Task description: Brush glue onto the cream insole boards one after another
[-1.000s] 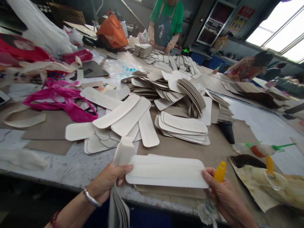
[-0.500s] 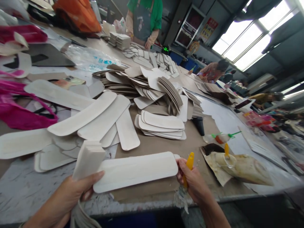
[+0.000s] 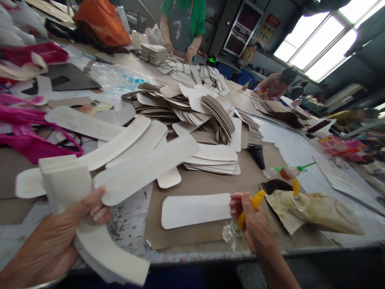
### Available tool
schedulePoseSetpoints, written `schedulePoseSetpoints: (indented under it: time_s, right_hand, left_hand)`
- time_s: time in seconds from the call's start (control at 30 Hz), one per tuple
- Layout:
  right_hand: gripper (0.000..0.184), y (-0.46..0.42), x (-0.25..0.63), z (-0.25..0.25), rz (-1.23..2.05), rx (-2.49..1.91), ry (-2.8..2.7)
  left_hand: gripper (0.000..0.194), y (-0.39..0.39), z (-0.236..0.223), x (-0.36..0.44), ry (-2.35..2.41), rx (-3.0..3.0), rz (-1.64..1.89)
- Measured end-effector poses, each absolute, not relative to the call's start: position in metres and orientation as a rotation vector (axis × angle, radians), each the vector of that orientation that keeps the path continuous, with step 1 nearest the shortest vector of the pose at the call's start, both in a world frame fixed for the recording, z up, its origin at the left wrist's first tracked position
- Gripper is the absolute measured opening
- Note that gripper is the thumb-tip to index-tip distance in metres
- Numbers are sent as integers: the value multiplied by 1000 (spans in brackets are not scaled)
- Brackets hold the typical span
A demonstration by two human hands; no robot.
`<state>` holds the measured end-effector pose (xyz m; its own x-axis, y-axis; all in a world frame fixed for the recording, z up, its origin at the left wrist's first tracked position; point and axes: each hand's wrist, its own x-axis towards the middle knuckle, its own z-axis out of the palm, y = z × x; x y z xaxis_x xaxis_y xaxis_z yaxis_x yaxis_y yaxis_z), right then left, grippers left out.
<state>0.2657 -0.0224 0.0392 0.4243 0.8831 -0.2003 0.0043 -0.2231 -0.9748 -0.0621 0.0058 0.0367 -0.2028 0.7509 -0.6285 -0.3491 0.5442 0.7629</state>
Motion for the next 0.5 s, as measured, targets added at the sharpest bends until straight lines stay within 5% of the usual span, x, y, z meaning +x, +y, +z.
schedulePoseSetpoints:
  time_s: [0.2,0.5]
  right_hand:
    - [54,-27,247,40,1003,-1477,-777]
    - [46,-22,207,13,1132,-1407,-822]
  left_hand:
    - [47,-16,15,-11,1459,705,690]
    - [35,-2,-4,14,1443,807,524]
